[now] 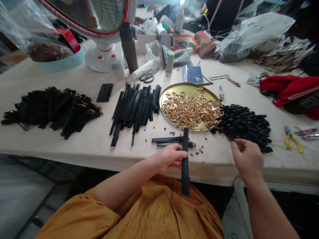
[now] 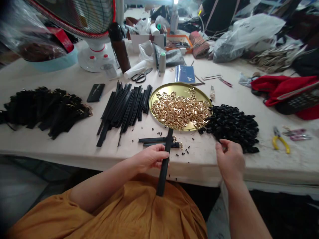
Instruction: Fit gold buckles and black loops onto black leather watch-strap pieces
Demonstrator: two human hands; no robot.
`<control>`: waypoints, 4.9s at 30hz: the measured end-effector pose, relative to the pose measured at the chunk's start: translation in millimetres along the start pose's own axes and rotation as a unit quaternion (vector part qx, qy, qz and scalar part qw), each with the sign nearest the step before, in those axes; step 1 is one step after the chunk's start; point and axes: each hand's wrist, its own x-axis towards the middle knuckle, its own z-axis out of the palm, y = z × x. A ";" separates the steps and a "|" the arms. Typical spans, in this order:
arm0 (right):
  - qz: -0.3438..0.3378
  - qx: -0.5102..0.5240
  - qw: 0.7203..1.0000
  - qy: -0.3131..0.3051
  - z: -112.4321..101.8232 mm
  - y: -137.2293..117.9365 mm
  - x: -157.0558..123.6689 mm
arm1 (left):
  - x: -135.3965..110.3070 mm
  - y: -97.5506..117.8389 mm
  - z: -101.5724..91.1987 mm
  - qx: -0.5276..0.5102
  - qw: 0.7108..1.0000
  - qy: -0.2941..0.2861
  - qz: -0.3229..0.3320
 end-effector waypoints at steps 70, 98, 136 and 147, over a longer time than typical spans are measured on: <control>0.254 0.562 0.735 -0.281 12.0 -96.6 -81.8 | -11.7 2.1 -16.8 0.505 0.850 0.015 0.149; 0.041 0.442 0.871 -0.211 16.1 -107.5 -33.2 | -7.0 11.3 -15.4 0.274 0.936 0.021 0.219; 0.245 0.663 0.668 -0.232 -3.1 -109.5 -59.5 | -17.9 -4.7 -3.2 0.403 0.891 0.062 0.198; 0.385 0.696 0.536 -0.283 -3.4 -113.4 -77.9 | -23.2 -10.3 -5.6 0.575 0.781 0.085 0.229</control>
